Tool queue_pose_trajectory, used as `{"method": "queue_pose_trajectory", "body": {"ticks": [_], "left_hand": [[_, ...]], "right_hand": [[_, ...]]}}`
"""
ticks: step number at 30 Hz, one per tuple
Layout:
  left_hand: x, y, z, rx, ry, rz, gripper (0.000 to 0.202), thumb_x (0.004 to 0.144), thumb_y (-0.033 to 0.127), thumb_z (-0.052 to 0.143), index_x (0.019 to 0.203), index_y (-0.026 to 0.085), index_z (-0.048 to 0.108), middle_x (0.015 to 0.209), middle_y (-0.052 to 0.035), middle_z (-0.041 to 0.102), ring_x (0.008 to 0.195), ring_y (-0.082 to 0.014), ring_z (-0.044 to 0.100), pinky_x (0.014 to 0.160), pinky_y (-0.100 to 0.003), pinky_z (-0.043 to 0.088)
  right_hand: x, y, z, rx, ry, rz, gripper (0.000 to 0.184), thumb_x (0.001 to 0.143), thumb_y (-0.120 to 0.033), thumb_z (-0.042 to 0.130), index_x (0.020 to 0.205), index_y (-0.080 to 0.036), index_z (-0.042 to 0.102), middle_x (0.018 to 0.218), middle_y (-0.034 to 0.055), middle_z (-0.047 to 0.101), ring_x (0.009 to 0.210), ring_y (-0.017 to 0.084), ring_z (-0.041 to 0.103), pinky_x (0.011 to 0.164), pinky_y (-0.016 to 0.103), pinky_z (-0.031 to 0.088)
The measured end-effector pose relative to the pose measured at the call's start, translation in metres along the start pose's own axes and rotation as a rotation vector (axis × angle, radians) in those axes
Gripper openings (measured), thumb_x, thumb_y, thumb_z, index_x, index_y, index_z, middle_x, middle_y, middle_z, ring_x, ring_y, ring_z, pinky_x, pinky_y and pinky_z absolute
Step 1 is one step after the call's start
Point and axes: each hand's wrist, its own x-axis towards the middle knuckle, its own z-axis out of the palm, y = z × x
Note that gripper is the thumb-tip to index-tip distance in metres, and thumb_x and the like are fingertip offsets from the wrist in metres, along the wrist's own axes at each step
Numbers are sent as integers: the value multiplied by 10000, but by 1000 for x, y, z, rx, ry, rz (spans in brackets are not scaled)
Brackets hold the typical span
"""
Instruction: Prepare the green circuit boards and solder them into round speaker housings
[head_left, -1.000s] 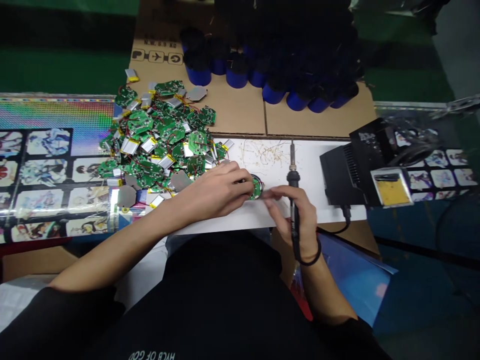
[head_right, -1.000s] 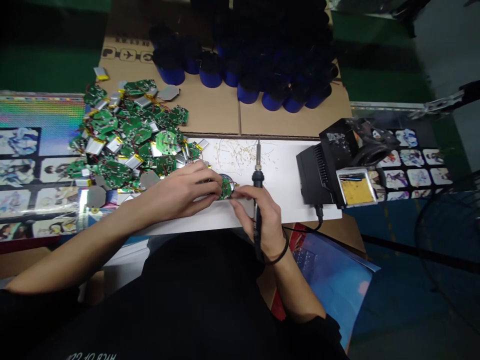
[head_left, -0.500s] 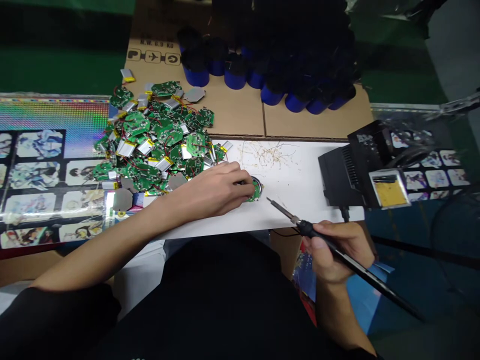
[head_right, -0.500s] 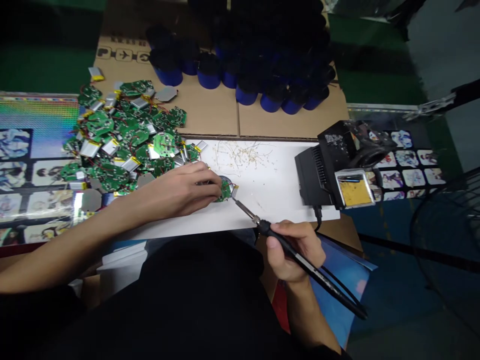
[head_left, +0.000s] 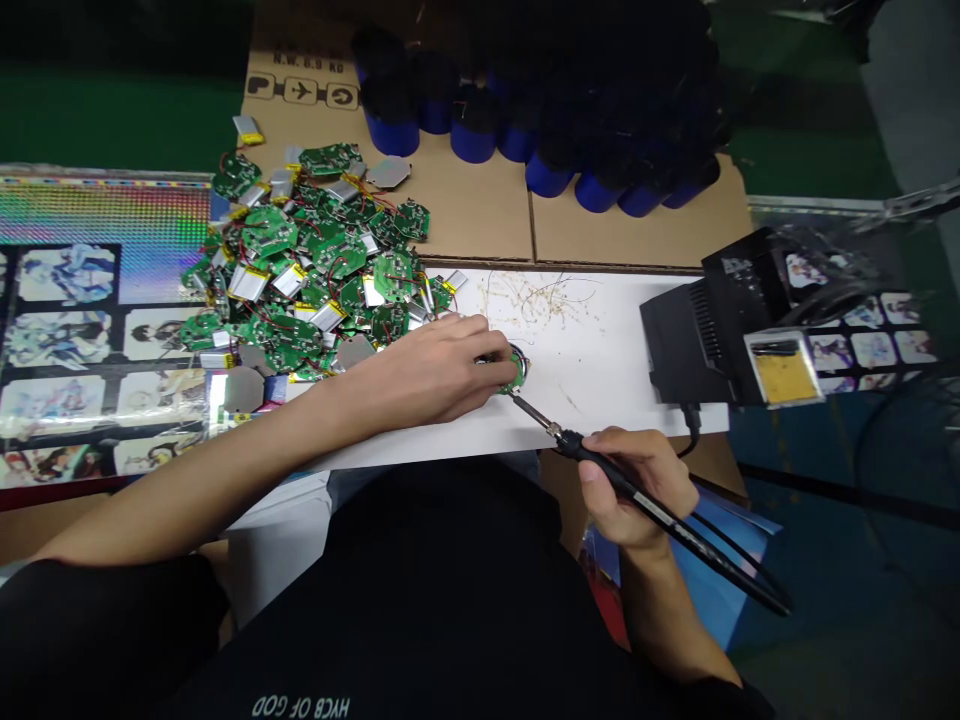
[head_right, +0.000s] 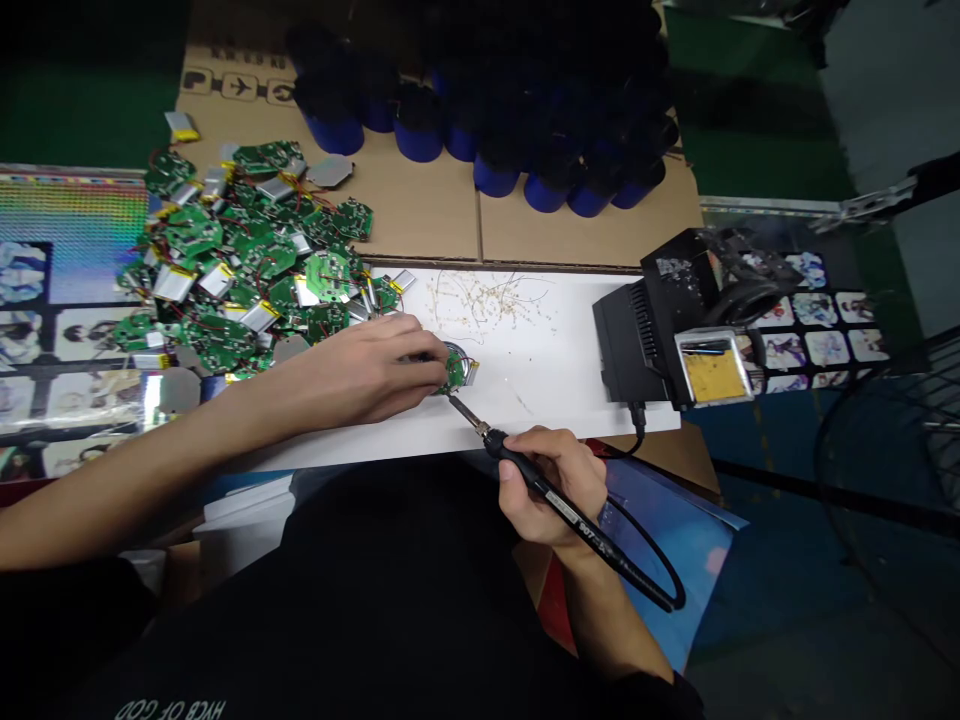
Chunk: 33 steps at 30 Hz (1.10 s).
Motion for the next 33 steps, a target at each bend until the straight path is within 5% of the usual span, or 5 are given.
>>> {"method": "queue_pose_trajectory", "body": {"ticks": [25,33], "left_hand": [[1,-1,0,101,-11,50,192,1067,228,504,1121,197,686,1163,-100,691,1000,-248,585,880,-378,435],[1,-1,0,114,-34,47,207,1080,244,480,1118,199,679,1168,-88,683,1000,-242,583,872,-376,438]], "right_hand": [[4,-7,2,-38,-47,-38,131,845,-203,710,957,-245,658,788,9,777,585,165,735,514,253,594],[5,-12,3,-11,-78,76,84,867,-215,693,940,-224,651,724,-23,720,510,114,658,489,207,527]]}}
